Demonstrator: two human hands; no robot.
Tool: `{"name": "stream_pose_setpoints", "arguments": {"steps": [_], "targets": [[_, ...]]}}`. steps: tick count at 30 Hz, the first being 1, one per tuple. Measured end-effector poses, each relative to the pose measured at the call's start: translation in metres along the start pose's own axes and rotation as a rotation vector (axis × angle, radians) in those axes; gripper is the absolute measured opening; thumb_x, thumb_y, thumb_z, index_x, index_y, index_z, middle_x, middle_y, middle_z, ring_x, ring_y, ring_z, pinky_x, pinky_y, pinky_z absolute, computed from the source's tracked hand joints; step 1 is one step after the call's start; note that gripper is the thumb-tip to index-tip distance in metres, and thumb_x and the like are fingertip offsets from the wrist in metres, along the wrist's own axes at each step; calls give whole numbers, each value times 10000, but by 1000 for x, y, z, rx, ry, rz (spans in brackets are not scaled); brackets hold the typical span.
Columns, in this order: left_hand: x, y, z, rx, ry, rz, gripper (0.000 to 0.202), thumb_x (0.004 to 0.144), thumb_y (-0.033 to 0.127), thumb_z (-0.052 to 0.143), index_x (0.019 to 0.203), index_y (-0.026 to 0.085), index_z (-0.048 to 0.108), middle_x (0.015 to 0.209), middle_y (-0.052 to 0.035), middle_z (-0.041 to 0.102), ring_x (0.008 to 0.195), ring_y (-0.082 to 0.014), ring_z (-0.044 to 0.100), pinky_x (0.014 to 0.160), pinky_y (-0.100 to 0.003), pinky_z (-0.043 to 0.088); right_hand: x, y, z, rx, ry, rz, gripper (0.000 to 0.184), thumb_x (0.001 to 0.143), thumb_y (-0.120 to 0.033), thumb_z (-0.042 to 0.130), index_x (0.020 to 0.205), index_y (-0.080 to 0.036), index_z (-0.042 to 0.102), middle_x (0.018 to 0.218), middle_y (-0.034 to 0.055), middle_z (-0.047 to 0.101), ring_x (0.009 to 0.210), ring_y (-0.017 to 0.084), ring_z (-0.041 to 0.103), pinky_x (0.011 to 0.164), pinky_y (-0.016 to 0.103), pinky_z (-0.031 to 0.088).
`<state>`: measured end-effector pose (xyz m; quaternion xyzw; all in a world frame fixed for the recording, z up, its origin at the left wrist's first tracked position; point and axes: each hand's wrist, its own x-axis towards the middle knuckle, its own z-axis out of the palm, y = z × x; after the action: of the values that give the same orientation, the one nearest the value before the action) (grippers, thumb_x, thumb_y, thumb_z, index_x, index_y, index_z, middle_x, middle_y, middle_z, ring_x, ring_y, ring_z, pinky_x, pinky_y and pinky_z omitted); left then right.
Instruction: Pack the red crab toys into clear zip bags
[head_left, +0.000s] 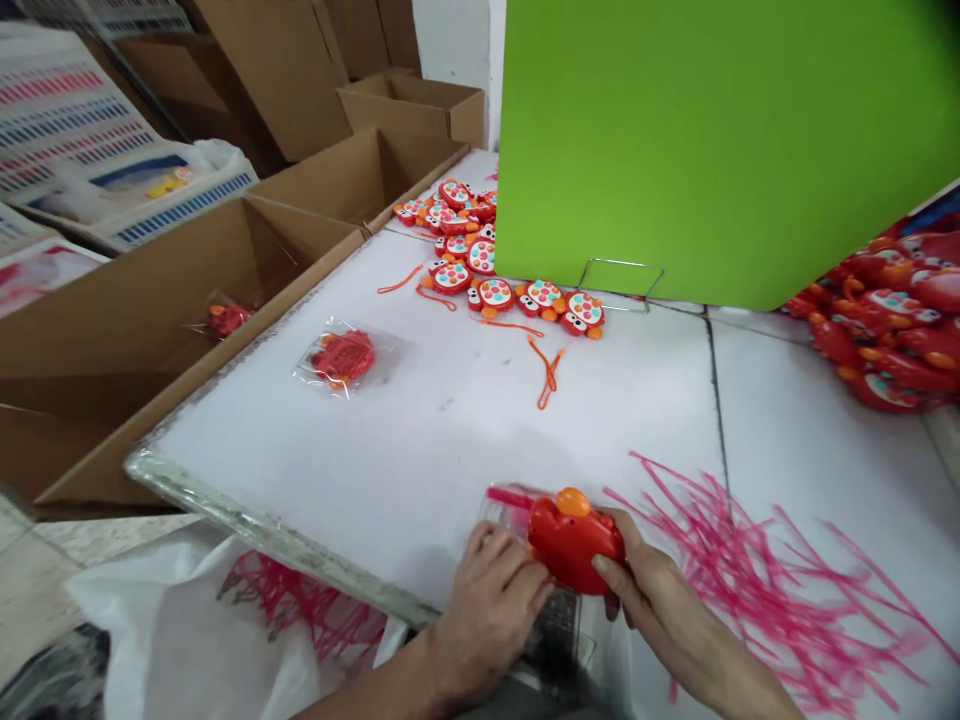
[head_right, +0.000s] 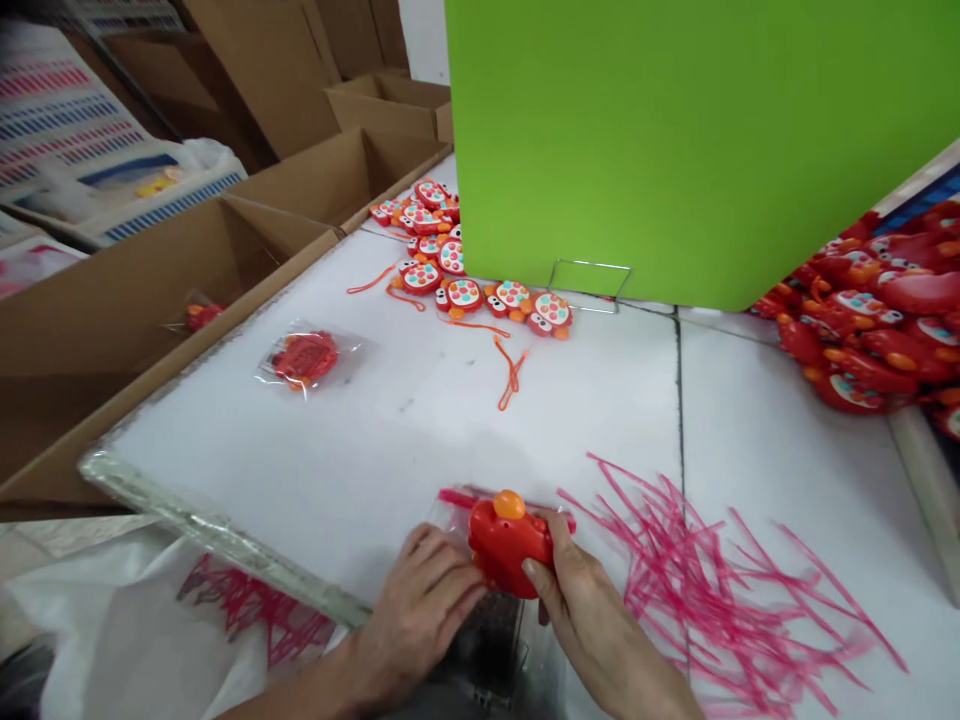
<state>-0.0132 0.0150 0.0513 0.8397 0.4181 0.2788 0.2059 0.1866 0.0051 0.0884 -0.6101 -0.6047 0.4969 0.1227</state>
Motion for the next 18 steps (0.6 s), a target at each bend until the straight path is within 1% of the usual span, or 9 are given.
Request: {"name": "stream_pose_setpoints", "arguments": {"steps": [1, 3, 5, 7, 9, 12, 15, 17, 18], "targets": [[3, -5, -9, -46, 18, -62, 167, 862, 182, 462, 793, 167, 613, 755, -35, 613, 758, -162, 509, 773, -334, 392, 0, 0, -2, -3, -17, 3, 441, 921, -382, 277, 1317, -199, 211, 696, -5, 551, 605, 158, 535, 586, 279, 439], [9, -16, -24, -158, 35, -254, 176, 867, 212, 450, 833, 160, 615, 788, -44, 626, 772, -167, 531, 736, -299, 412, -1, 0, -4, -4, -48, -1, 423, 922, -400, 277, 1296, -206, 239, 678, -13, 553, 609, 159, 541, 590, 278, 438], [15, -26, -30, -310, -27, -458, 198, 867, 258, 445, 872, 157, 615, 812, -41, 642, 767, -165, 564, 684, -261, 427, -2, 1, -4, -5, -76, 1, 417, 925, -407, 262, 1288, -202, 243, 670, -13, 559, 606, 160, 547, 593, 282, 442], [20, -32, -27, -462, -140, -576, 201, 852, 265, 454, 828, 148, 616, 752, -25, 646, 703, -154, 583, 619, -230, 423, -1, 2, -5, -23, -91, 6, 430, 925, -409, 259, 1297, -195, 235, 720, 9, 586, 627, 165, 562, 612, 294, 454], [24, -33, -20, -566, -195, -607, 196, 833, 238, 457, 734, 139, 593, 661, -9, 621, 630, -141, 573, 570, -213, 406, 0, 2, -6, -61, -91, -12, 430, 921, -406, 278, 1297, -197, 264, 841, 54, 615, 726, 178, 588, 678, 316, 467], [27, -28, -10, -662, -180, -621, 203, 841, 235, 427, 718, 137, 556, 651, -13, 607, 613, -136, 566, 565, -214, 413, 4, -2, -12, -157, -104, -77, 378, 913, -388, 312, 1237, -211, 390, 951, 85, 630, 853, 206, 598, 742, 337, 466], [28, -21, -7, -749, -160, -629, 208, 857, 270, 411, 744, 147, 535, 688, -23, 614, 654, -143, 584, 608, -231, 446, 10, -11, -13, -276, -191, -191, 291, 914, -341, 321, 1111, -240, 511, 885, 50, 662, 791, 199, 621, 694, 312, 468], [28, -17, -6, -797, -167, -646, 201, 857, 289, 420, 743, 156, 517, 691, -23, 615, 664, -146, 596, 621, -240, 463, 14, -15, -9, -352, -255, -293, 257, 918, -275, 321, 982, -248, 568, 804, 15, 674, 703, 171, 631, 646, 273, 457], [28, -15, -6, -818, -172, -660, 198, 856, 298, 426, 742, 159, 508, 696, -24, 617, 666, -147, 601, 626, -245, 470, 16, -16, -6, -394, -260, -341, 251, 915, -251, 332, 922, -245, 583, 765, 3, 673, 659, 158, 628, 620, 255, 447]]}}
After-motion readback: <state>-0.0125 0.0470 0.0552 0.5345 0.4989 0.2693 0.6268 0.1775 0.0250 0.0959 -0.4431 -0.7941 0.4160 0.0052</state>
